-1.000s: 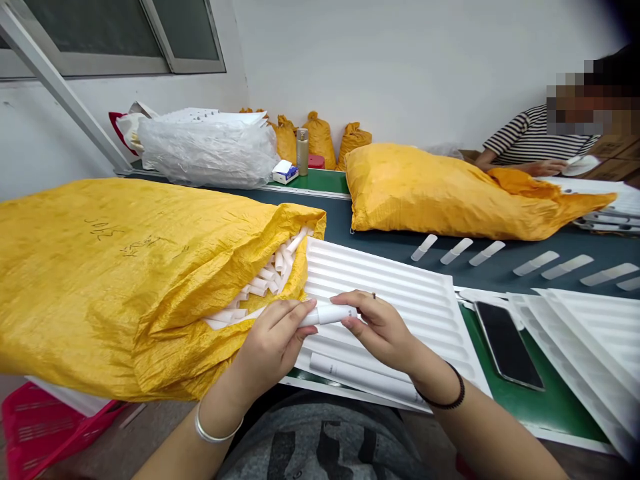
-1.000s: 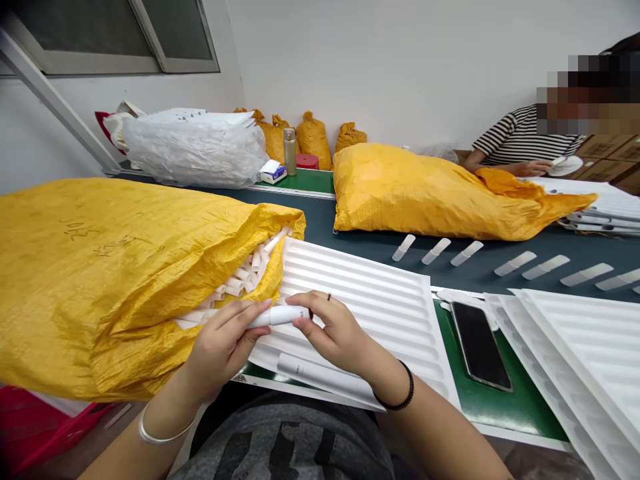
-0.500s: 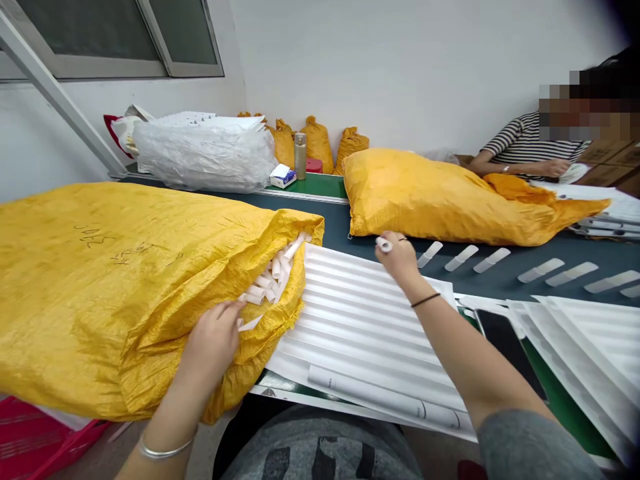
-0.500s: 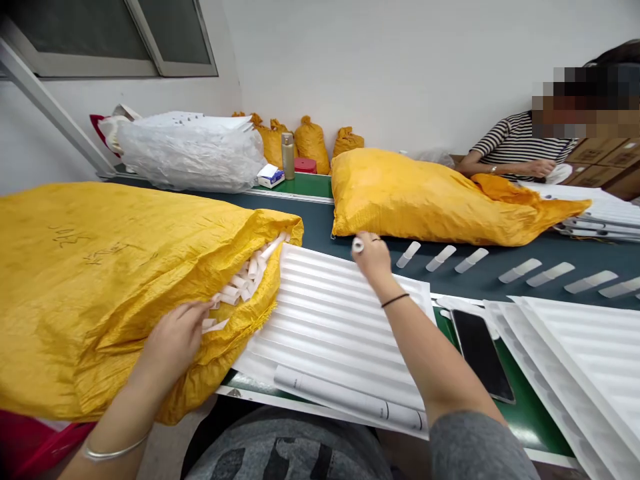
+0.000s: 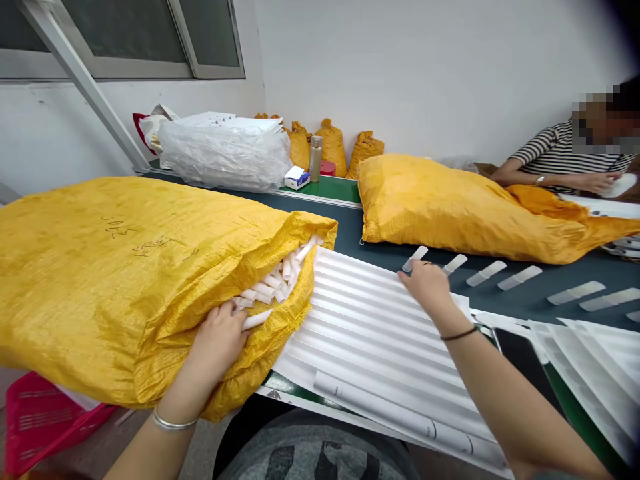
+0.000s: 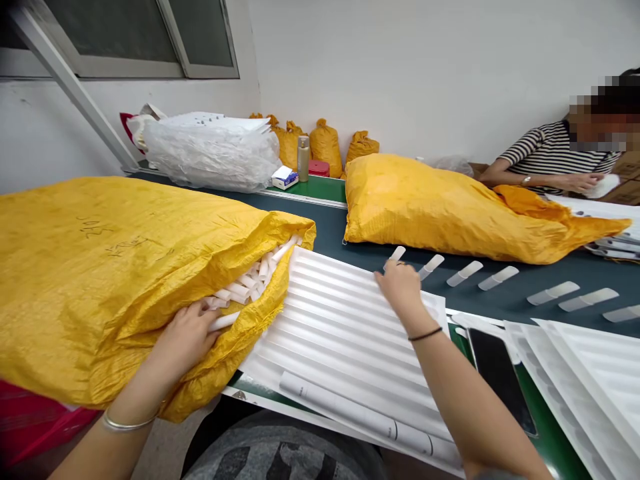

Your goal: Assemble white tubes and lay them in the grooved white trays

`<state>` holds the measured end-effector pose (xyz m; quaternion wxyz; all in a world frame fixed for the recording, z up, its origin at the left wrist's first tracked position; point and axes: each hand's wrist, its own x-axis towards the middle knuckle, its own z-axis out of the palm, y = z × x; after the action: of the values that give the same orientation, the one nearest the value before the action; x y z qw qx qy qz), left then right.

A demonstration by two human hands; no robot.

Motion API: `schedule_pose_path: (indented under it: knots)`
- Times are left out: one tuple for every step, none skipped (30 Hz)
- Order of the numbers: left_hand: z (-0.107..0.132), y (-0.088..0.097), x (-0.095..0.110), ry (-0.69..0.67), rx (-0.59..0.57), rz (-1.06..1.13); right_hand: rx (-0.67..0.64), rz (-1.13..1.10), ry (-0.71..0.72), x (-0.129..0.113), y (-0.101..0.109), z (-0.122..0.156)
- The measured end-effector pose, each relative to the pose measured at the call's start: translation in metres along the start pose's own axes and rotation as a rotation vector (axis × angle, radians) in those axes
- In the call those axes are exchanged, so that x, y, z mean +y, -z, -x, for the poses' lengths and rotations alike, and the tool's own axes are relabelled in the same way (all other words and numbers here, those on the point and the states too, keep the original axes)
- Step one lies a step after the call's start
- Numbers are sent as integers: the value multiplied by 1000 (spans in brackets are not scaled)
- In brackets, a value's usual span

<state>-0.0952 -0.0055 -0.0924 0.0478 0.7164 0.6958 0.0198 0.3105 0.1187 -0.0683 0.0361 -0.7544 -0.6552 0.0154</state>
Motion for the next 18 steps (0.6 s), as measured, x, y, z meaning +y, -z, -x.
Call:
schedule_pose_path:
  knots:
    - [-1,0,5,-15,33,-35,-3,-16,104,-14,-2,21]
    - [-3,0,10,-42,51,-68,-33,-44,234,-29,-5,45]
    - [-6,-1,15,-78,51,-89,-75,-73,357,-44,-10,70]
    - [-9,-1,19,-118,39,-88,-116,-100,463,-59,-15,96]
    - [-12,-2,21,-151,22,-79,-165,-128,593,-72,-20,120]
    - [-15,-4,22,-174,6,-67,-207,-140,762,-83,-24,142]
    - [-18,-5,22,-186,-2,-57,-239,-125,834,-91,-28,160]
    - [-20,-6,21,-191,1,-48,-268,-103,894,-97,-31,173]
    - [-23,-8,20,-195,8,-39,-287,-77,912,-101,-33,183]
    - [-25,-9,19,-200,16,-29,-300,-60,893,-103,-33,189]
    - [-27,-11,18,-207,24,-18,-314,-58,865,-103,-33,192]
    - [-29,-13,18,-214,32,-4,-329,-75,840,-103,-32,193]
    - [-31,-15,18,-221,43,12,-343,-108,815,-102,-31,192]
    - [-32,-16,18,-222,59,31,-357,-148,793,-101,-30,192]
    - [-34,-15,18,-219,84,53,-366,-196,778,-99,-29,191]
    - [-35,-14,18,-209,120,78,-364,-250,766,-96,-28,191]
    - [-35,-11,18,-194,164,104,-347,-314,751,-94,-29,191]
    - [-33,-7,18,-175,210,123,-318,-387,729,-90,-29,191]
